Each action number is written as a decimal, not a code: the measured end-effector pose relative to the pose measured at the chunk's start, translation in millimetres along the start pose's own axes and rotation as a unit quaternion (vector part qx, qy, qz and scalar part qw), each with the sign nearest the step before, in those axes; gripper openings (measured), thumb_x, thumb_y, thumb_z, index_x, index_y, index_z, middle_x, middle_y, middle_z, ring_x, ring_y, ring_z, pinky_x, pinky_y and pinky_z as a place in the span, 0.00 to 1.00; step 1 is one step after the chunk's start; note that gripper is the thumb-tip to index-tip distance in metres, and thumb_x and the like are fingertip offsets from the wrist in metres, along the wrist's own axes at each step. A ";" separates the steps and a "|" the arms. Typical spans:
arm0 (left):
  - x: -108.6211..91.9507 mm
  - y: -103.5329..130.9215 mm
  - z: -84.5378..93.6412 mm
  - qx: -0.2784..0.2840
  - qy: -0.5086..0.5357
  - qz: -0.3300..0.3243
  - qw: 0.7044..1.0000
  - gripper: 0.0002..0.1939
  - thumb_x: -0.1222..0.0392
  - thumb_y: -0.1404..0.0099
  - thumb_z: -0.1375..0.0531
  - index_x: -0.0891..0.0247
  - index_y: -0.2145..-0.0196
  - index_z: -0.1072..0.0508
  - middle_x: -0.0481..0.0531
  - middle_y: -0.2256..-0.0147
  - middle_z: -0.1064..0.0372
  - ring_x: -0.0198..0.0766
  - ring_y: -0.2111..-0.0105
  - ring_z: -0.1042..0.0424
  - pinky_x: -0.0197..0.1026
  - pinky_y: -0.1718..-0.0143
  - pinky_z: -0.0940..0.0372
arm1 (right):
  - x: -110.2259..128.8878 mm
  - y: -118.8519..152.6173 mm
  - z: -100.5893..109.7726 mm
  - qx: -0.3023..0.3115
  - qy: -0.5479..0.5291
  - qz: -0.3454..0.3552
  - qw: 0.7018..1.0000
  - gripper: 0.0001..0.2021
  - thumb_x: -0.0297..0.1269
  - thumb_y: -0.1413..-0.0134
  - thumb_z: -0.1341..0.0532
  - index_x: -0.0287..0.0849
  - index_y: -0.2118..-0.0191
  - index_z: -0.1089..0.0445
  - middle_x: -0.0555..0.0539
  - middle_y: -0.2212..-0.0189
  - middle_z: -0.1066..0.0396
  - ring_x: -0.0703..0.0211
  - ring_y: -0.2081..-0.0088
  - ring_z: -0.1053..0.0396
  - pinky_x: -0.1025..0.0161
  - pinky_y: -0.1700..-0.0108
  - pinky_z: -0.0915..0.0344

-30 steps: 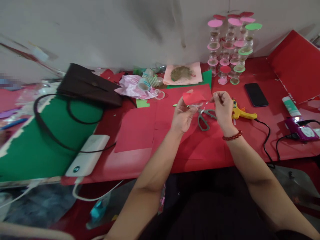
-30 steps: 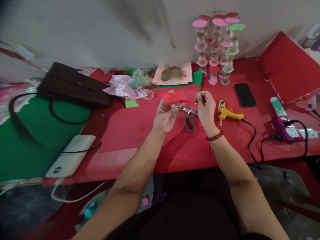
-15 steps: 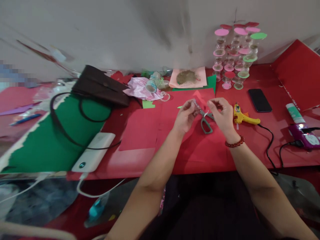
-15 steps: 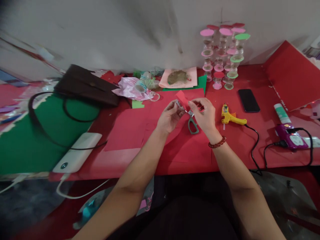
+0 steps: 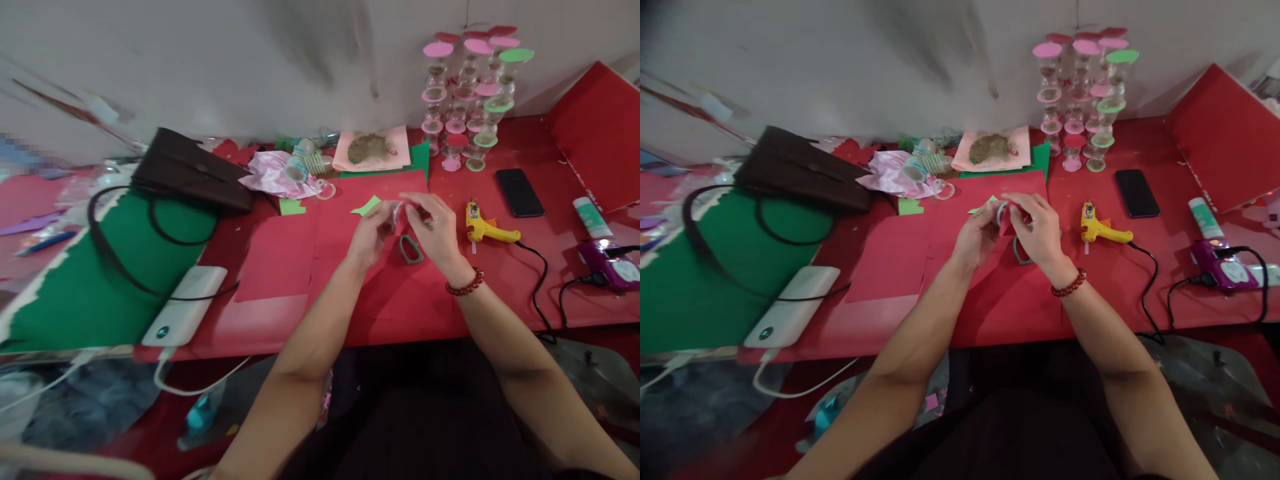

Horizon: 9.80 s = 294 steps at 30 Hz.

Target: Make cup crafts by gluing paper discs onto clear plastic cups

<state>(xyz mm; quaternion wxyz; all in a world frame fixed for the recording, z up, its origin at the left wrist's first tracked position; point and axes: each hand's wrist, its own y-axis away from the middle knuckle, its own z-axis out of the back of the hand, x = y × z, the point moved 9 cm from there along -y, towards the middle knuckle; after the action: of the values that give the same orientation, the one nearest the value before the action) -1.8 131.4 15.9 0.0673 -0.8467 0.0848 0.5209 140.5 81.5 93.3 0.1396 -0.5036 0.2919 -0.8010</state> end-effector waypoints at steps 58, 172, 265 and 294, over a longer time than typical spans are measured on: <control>-32.1 14.3 -5.1 -0.046 -0.126 -0.150 0.980 0.15 0.45 0.35 0.32 0.58 0.73 0.21 0.48 0.72 0.28 0.34 0.71 0.32 0.39 0.65 0.35 | 10.1 -0.4 -0.6 0.014 -0.009 0.039 0.999 0.09 0.27 0.43 0.38 0.47 0.66 0.22 0.50 0.64 0.19 0.59 0.63 0.23 0.57 0.55 0.25; -83.4 60.6 -40.2 -0.097 -0.511 -0.470 0.713 0.11 0.60 0.23 0.43 0.61 0.60 0.21 0.51 0.67 0.20 0.34 0.68 0.23 0.37 0.62 0.28 | -50.6 6.8 -38.1 0.042 -0.471 -0.247 0.846 0.20 0.46 0.56 0.19 0.50 0.65 0.28 0.55 0.67 0.25 0.61 0.62 0.23 0.59 0.49 0.22; -65.2 26.1 -4.9 -0.122 -0.254 -0.196 0.939 0.03 0.60 0.39 0.28 0.61 0.69 0.18 0.50 0.69 0.20 0.36 0.68 0.23 0.40 0.63 0.28 | -40.9 2.9 -25.3 -0.017 -0.434 -0.191 0.880 0.22 0.44 0.58 0.19 0.55 0.57 0.25 0.56 0.63 0.22 0.62 0.61 0.22 0.57 0.48 0.22; -71.2 17.3 -0.4 -0.032 -0.262 -0.255 0.930 0.17 0.47 0.36 0.29 0.54 0.51 0.17 0.55 0.48 0.19 0.45 0.49 0.20 0.49 0.45 0.28 | -50.0 8.8 -32.0 -0.028 -0.421 -0.206 0.883 0.25 0.51 0.55 0.21 0.52 0.52 0.24 0.52 0.57 0.21 0.58 0.57 0.21 0.55 0.48 0.22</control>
<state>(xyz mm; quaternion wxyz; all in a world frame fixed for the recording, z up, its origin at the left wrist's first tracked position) -36.7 119.6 79.2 0.1906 -0.6750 -0.1715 0.6918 134.1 110.9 41.4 0.0666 -0.8459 0.1174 -0.5159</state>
